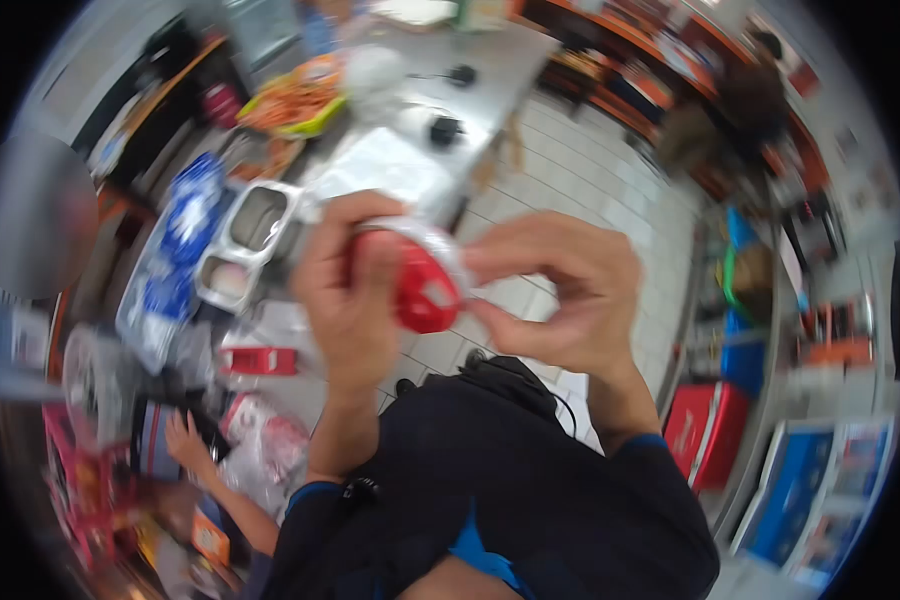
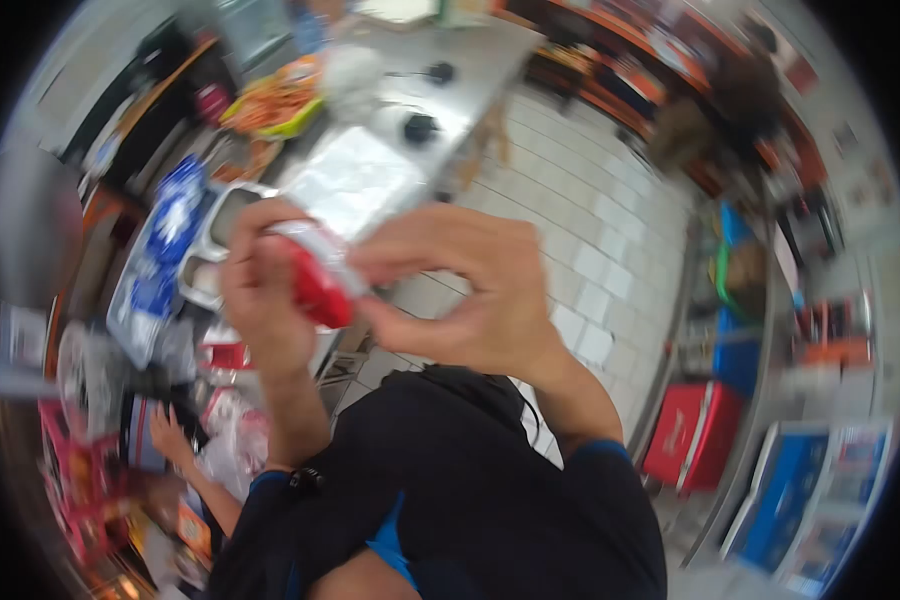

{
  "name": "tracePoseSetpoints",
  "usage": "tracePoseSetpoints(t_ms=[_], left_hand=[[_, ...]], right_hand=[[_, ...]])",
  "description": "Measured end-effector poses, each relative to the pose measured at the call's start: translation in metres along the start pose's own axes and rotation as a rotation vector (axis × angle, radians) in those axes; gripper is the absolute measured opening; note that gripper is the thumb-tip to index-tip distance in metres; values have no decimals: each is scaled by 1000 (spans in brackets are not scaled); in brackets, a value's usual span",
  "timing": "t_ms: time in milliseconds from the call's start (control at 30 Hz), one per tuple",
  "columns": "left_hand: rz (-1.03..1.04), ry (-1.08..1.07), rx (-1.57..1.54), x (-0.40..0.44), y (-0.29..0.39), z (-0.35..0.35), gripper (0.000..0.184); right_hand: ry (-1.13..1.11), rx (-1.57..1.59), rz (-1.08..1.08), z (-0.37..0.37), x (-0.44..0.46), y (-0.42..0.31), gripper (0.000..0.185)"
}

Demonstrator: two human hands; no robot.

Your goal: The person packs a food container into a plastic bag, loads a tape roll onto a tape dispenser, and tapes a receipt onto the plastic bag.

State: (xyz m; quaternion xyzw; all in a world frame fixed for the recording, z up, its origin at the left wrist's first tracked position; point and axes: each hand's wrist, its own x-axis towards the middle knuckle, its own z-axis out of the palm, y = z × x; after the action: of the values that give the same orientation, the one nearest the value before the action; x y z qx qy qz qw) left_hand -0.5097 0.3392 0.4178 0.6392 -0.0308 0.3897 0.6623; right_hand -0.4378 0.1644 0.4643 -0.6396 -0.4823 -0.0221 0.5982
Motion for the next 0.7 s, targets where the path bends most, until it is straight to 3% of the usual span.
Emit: tracePoseSetpoints(t_ms=[67,100,133,167,233,333,500,700], left_hand=[[72,-20,84,4,8,1,20],[-69,-31,84,1,6,-5,18],[-15,26,134,-1,-4,-7,16],[-203,0,90,-4,1,-14,18],[-26,29,232,-12,-13,-23,22],[-102,119,74,-29,-27,-30,29],[-65,309,456,-58,-36,-42,32],[-374,558,569,-98,-43,-60,26]], right_hand=[[16,163,99,6,-4,16,28],[7,202,119,11,-7,27,28],[42,196,176,19,-12,34,32],[62,225,229,27,-17,44,34],[-57,306,290,39,-16,51,29],[37,26,269,66,-20,77,25],[-227,218,368,89,-15,107,23],[-452,301,420,138,-36,139,16]])
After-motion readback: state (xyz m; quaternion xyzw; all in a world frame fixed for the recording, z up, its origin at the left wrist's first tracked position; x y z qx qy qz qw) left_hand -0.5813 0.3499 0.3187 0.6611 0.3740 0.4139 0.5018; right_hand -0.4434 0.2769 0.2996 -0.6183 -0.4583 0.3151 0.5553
